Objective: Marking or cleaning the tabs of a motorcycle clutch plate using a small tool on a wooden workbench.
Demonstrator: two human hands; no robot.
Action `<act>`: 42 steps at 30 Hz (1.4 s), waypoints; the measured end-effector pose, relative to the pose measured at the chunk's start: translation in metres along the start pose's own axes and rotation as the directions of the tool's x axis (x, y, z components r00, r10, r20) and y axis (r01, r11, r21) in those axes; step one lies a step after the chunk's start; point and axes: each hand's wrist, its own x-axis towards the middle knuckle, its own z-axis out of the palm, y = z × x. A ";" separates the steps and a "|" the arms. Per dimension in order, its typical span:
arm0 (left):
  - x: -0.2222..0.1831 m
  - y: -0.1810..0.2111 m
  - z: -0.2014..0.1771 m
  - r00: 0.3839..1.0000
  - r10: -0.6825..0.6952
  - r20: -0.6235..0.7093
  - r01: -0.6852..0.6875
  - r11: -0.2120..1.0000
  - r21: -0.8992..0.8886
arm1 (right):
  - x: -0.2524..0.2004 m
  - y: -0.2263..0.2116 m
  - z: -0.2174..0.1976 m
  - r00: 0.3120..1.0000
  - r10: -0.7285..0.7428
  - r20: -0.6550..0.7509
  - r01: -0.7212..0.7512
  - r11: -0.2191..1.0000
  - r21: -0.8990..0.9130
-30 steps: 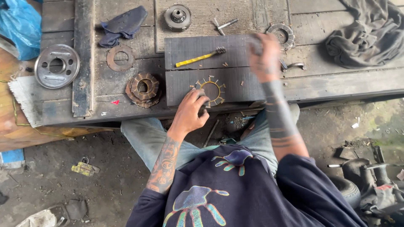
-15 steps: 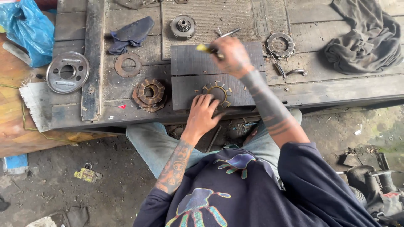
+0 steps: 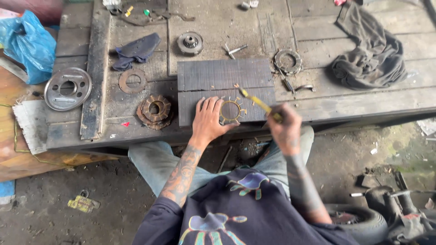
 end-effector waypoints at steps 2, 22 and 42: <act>0.003 0.001 0.000 1.000 -0.001 0.025 0.000 1.000 0.029 | -0.016 0.007 0.008 0.992 0.067 0.108 -0.047 0.983 -0.175; -0.007 -0.005 0.013 0.985 0.048 0.167 -0.063 0.994 0.086 | -0.033 0.024 0.064 0.954 0.104 0.283 0.055 0.864 -0.501; -0.013 0.008 0.022 0.999 -0.002 -0.034 0.003 1.000 0.013 | -0.005 0.009 0.092 0.926 0.157 0.343 0.100 0.773 -0.626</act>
